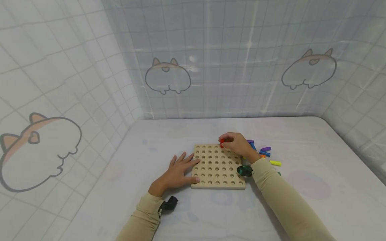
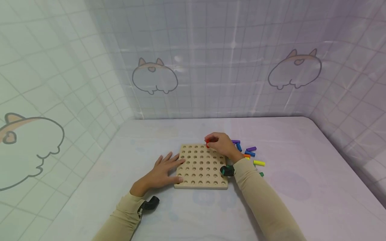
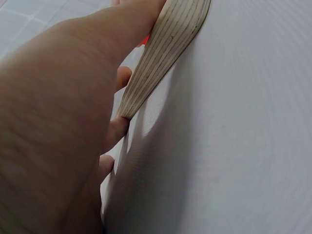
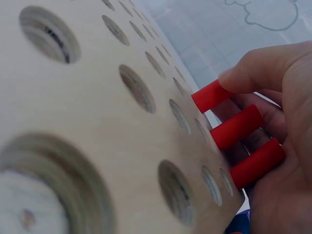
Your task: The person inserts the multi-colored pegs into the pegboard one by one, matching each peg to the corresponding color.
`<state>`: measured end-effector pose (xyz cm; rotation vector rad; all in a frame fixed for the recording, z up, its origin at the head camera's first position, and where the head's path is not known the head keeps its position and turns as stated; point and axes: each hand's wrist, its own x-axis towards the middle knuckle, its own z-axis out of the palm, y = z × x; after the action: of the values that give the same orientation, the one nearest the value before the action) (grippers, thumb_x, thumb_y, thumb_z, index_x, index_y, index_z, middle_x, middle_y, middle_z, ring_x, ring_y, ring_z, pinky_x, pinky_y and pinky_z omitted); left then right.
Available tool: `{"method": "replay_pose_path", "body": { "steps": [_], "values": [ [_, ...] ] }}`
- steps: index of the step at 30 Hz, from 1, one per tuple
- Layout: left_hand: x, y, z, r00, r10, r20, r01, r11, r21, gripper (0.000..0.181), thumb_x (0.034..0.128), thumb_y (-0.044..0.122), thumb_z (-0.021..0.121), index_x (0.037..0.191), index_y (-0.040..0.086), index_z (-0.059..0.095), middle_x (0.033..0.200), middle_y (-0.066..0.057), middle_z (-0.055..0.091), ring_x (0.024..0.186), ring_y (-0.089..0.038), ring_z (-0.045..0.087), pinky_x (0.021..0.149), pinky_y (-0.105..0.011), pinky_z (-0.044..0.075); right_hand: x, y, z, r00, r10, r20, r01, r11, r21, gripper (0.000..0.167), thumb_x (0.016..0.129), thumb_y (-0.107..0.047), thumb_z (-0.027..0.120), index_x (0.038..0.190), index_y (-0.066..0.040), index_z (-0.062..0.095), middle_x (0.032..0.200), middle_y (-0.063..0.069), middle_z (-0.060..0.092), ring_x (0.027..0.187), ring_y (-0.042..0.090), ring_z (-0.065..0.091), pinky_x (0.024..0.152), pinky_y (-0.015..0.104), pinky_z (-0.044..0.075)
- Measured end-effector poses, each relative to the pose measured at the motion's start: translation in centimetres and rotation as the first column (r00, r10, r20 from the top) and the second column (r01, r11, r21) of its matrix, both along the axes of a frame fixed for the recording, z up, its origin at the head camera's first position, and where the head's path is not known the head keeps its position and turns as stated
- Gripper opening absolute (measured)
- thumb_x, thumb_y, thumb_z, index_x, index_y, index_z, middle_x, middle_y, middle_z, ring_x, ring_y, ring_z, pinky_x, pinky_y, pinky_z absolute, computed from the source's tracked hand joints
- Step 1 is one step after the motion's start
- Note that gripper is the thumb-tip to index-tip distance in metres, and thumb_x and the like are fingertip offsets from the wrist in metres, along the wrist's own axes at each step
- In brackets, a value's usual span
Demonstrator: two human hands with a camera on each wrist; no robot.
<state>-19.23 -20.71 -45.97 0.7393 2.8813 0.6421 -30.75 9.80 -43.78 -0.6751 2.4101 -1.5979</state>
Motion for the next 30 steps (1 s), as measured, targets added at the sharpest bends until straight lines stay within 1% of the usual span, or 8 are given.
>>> {"method": "replay_pose_path", "body": {
  "steps": [5, 9, 12, 15, 20, 24, 26, 30],
  "values": [
    [-0.1, 0.1, -0.3, 1.0, 0.002, 0.002, -0.003, 1.0, 0.008, 0.083, 0.0877, 0.074, 0.055, 0.157, 0.032, 0.037, 0.164, -0.002, 0.024, 0.153, -0.033, 0.006, 0.116, -0.063, -0.003, -0.2, 0.1, -0.2, 1.0, 0.007, -0.003, -0.007, 1.0, -0.012, 0.027, 0.097, -0.009, 0.066, 0.123, -0.002, 0.068, 0.116, 0.016, 0.069, 0.101, 0.026, 0.065, 0.082, 0.038, 0.056],
    [-0.2, 0.1, -0.4, 1.0, 0.001, 0.002, -0.001, 1.0, 0.013, 0.082, 0.088, 0.073, 0.056, 0.157, 0.032, 0.038, 0.164, -0.003, 0.024, 0.153, -0.034, 0.006, 0.116, -0.063, -0.003, -0.5, 0.5, -0.6, 1.0, -0.021, -0.005, 0.021, 0.999, -0.037, 0.029, 0.097, -0.011, 0.066, 0.125, -0.002, 0.067, 0.117, 0.015, 0.069, 0.102, 0.026, 0.065, 0.081, 0.039, 0.056],
    [-0.2, 0.1, -0.4, 1.0, -0.003, 0.001, 0.003, 1.0, 0.013, 0.082, 0.0884, 0.072, 0.057, 0.157, 0.031, 0.038, 0.164, -0.003, 0.024, 0.153, -0.034, 0.006, 0.116, -0.064, -0.003, -0.5, 1.0, -0.5, 0.998, -0.058, -0.012, 0.057, 0.994, -0.089, 0.028, 0.097, -0.012, 0.067, 0.124, -0.002, 0.068, 0.118, 0.014, 0.069, 0.105, 0.026, 0.065, 0.082, 0.036, 0.055],
    [-0.3, 0.0, -0.3, 1.0, -0.005, -0.013, 0.005, 1.0, 0.007, 0.08, 0.0891, 0.07, 0.058, 0.156, 0.031, 0.039, 0.164, -0.004, 0.025, 0.152, -0.036, 0.006, 0.116, -0.065, -0.002, -0.3, 1.7, 0.0, 0.995, -0.088, -0.044, 0.081, 0.986, -0.147, 0.028, 0.098, -0.015, 0.068, 0.123, -0.003, 0.068, 0.121, 0.014, 0.068, 0.11, 0.028, 0.064, 0.087, 0.034, 0.054],
    [-0.5, 0.1, -0.3, 1.0, -0.013, -0.025, 0.013, 1.0, 0.012, 0.079, 0.0893, 0.069, 0.058, 0.155, 0.029, 0.041, 0.163, -0.006, 0.028, 0.152, -0.037, 0.007, 0.115, -0.065, -0.002, 0.3, 3.2, 0.4, 0.988, -0.144, -0.061, 0.132, 0.977, -0.166, 0.03, 0.099, -0.025, 0.067, 0.123, -0.008, 0.068, 0.122, 0.009, 0.069, 0.113, 0.023, 0.063, 0.095, 0.034, 0.051],
    [-0.6, 0.1, -0.6, 1.0, -0.017, -0.025, 0.018, 1.0, 0.01, 0.081, 0.0888, 0.071, 0.058, 0.156, 0.028, 0.041, 0.163, -0.007, 0.028, 0.152, -0.037, 0.008, 0.115, -0.065, -0.002, 1.2, 4.4, 0.8, 0.985, -0.169, -0.034, 0.163, 0.977, -0.14, 0.03, 0.1, -0.029, 0.066, 0.123, -0.01, 0.068, 0.122, 0.006, 0.069, 0.111, 0.019, 0.064, 0.099, 0.039, 0.05],
    [-0.7, 0.0, -0.8, 1.0, -0.009, -0.022, 0.009, 1.0, -0.002, 0.082, 0.0884, 0.072, 0.057, 0.156, 0.029, 0.04, 0.164, -0.006, 0.027, 0.152, -0.036, 0.007, 0.116, -0.065, -0.002, 1.7, 5.0, 1.1, 0.986, -0.163, -0.029, 0.158, 0.979, -0.127, 0.032, 0.1, -0.029, 0.066, 0.125, -0.009, 0.067, 0.122, 0.007, 0.069, 0.111, 0.021, 0.064, 0.099, 0.041, 0.05],
    [-0.9, -0.2, -0.9, 1.0, 0.006, -0.005, -0.006, 1.0, -0.018, 0.083, 0.0878, 0.073, 0.056, 0.157, 0.031, 0.038, 0.165, -0.002, 0.023, 0.153, -0.032, 0.003, 0.117, -0.061, -0.004, 3.0, 6.4, 1.5, 0.986, -0.162, -0.027, 0.158, 0.981, -0.109, 0.036, 0.1, -0.028, 0.065, 0.127, -0.004, 0.065, 0.122, 0.011, 0.068, 0.109, 0.033, 0.063, 0.094, 0.041, 0.053]
  ]
}}
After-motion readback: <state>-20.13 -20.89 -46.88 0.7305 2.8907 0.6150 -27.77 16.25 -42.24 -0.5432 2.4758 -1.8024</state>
